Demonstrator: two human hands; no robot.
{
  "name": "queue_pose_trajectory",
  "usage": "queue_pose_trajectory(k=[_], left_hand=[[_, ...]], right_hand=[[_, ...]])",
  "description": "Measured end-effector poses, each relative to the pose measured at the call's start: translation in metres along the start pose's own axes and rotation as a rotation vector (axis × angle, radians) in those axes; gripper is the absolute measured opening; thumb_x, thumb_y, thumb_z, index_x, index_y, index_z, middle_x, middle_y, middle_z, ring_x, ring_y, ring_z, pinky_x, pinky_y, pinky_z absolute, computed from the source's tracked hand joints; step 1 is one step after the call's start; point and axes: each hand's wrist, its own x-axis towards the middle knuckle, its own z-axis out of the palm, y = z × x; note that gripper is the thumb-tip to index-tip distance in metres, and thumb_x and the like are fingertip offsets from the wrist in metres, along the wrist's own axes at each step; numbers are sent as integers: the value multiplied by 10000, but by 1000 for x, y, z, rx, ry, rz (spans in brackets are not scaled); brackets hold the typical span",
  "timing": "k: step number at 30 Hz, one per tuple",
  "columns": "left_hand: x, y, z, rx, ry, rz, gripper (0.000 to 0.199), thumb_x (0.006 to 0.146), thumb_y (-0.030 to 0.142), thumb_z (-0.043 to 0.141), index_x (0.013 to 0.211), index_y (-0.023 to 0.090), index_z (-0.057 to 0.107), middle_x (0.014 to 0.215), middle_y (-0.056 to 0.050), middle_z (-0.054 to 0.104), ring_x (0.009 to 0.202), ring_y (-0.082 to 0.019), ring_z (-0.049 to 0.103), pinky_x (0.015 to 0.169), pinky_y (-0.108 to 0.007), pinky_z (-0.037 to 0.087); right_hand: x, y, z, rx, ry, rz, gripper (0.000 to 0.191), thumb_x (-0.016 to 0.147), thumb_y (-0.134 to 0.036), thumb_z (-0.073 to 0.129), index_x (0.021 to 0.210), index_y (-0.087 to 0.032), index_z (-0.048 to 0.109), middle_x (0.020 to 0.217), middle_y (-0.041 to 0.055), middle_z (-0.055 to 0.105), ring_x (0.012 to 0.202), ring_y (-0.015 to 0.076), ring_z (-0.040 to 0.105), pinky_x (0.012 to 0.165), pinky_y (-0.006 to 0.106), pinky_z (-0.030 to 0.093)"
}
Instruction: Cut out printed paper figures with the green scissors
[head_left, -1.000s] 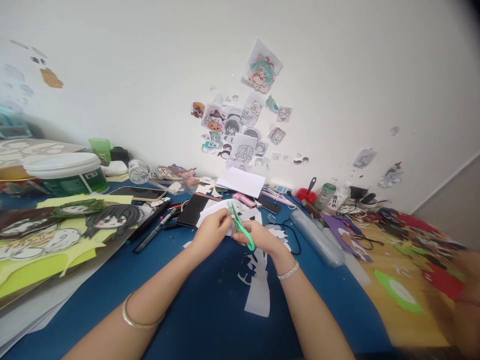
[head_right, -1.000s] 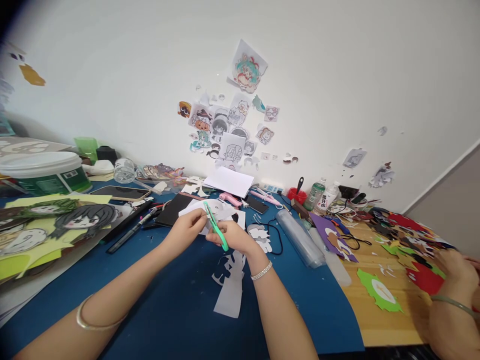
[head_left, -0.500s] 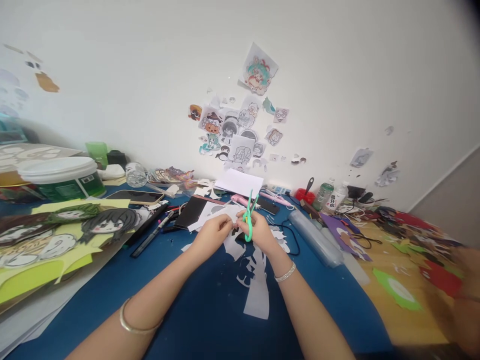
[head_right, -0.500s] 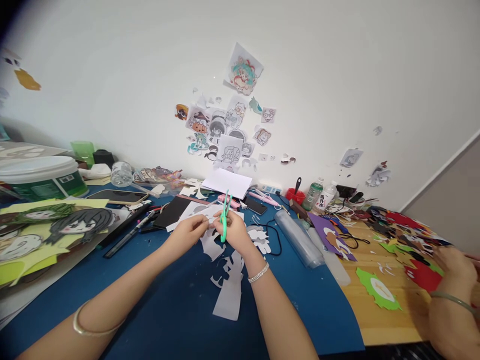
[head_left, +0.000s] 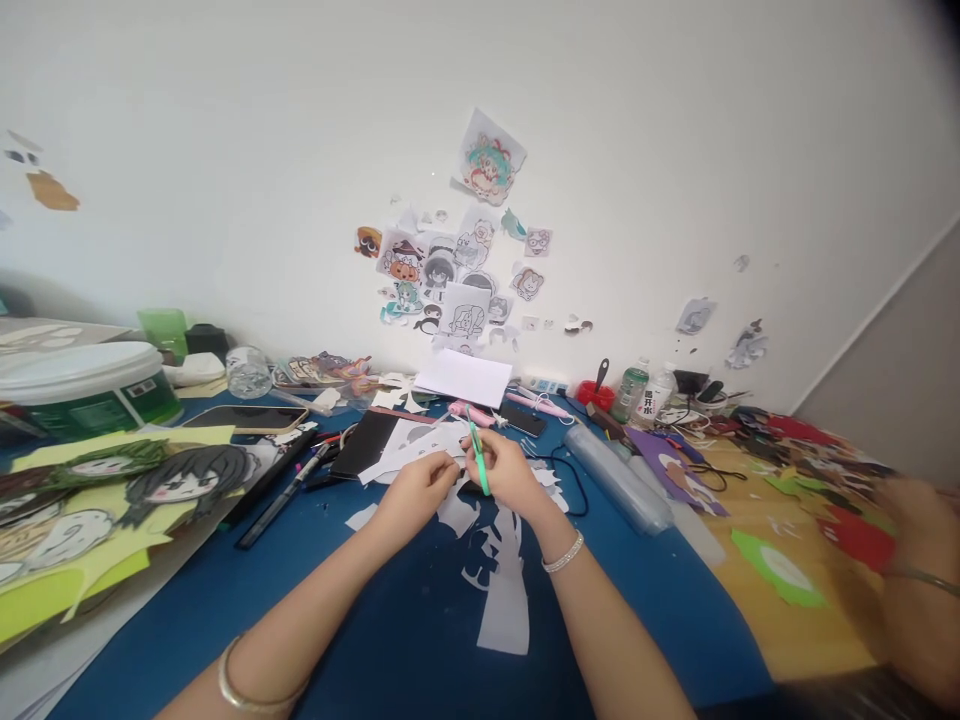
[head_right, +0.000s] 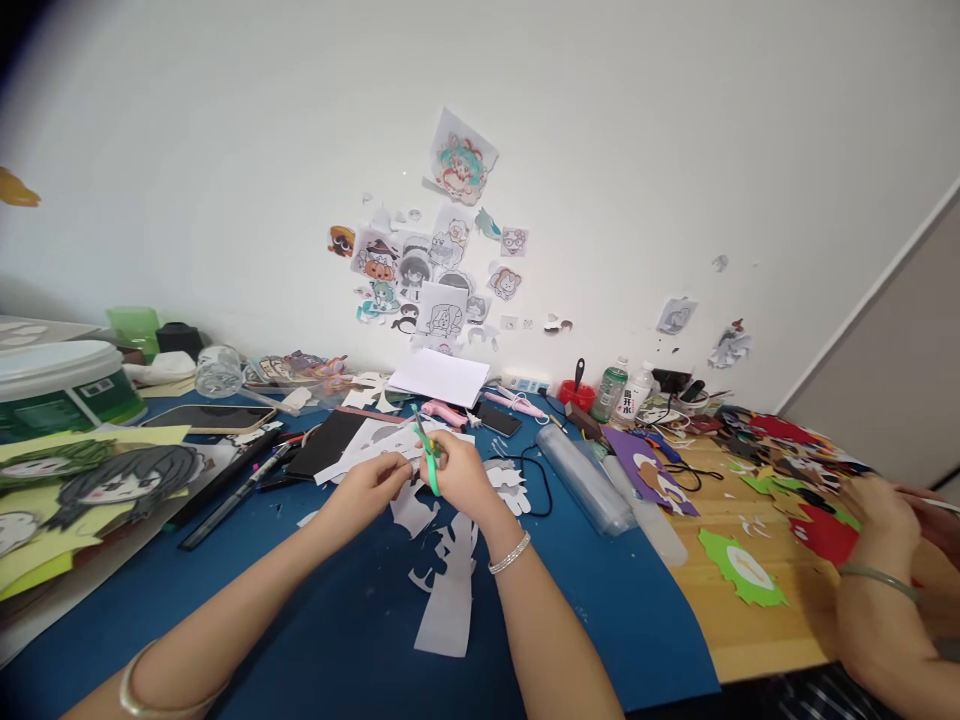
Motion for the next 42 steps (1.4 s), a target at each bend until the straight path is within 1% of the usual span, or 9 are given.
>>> queue_pose_trajectory(k=[3,6,10,18,25,30,36,39,42], left_hand=[[-1,2,-6,143,27,-8,285,821,387,318,673,209,483,570,22,492,552,-151,466,503,-243,290],[-1,3,-13,366,66,-27,278,827,354,314,725,204,524,690,-23,568,620,-172,515,514,-252,310],[0,-1,-16,536,54,29,292,820,317,338,825,177,594,870,-90,586,820,-218,546,658,-284,396],[-3,-13,-16,753,-109,-12,460,696,438,562,1104,227,585,1124,-158,525,1085,-339,447,824,-424,409],[-4,-20,-8,861,-81,-84,798,628,424,658,1335,244,335,1343,-205,364,1253,-397,271,942,-500,289],[-1,-24,-4,894,-34,-73,630,701,321,612,1292,235,412,1302,-181,435,1226,-363,338,932,-469,318],[2,-19,0,844,62,94,406,764,223,527,1157,319,555,1285,-127,471,1224,-353,353,930,-497,318],[5,-21,-3,709,99,155,292,819,219,419,980,249,661,1230,-121,525,1167,-320,430,923,-466,339],[10,-26,-15,404,234,114,303,839,276,361,904,180,641,1067,-115,610,985,-252,549,834,-367,413]], right_hand=[[-2,10,-29,-213,-7,17,219,671,-160,504,870,-183,593,713,26,582,578,130,433,515,216,293],[-5,25,-60,-490,-82,206,219,677,-128,472,859,-180,584,794,40,611,627,137,476,519,206,283],[-9,40,-75,-594,-153,302,175,633,-111,526,783,-166,599,771,39,630,617,140,503,504,205,269],[-7,41,-72,-763,-107,373,210,695,-128,507,863,-194,614,853,58,656,743,187,570,539,222,292],[-1,33,-65,-851,57,430,300,801,-194,432,1084,-205,529,932,95,649,825,238,594,599,264,337],[4,20,-47,-769,237,431,362,793,-362,522,1120,-217,464,930,65,642,835,225,597,616,257,353],[3,7,-30,-677,214,343,453,726,-526,563,1050,-215,506,892,71,610,884,234,545,619,256,353],[3,5,-26,-656,231,285,436,723,-499,578,1049,-214,521,933,70,605,932,235,507,654,260,357],[5,8,-23,-609,288,251,438,713,-479,594,1054,-213,529,958,71,601,952,236,500,677,267,366]])
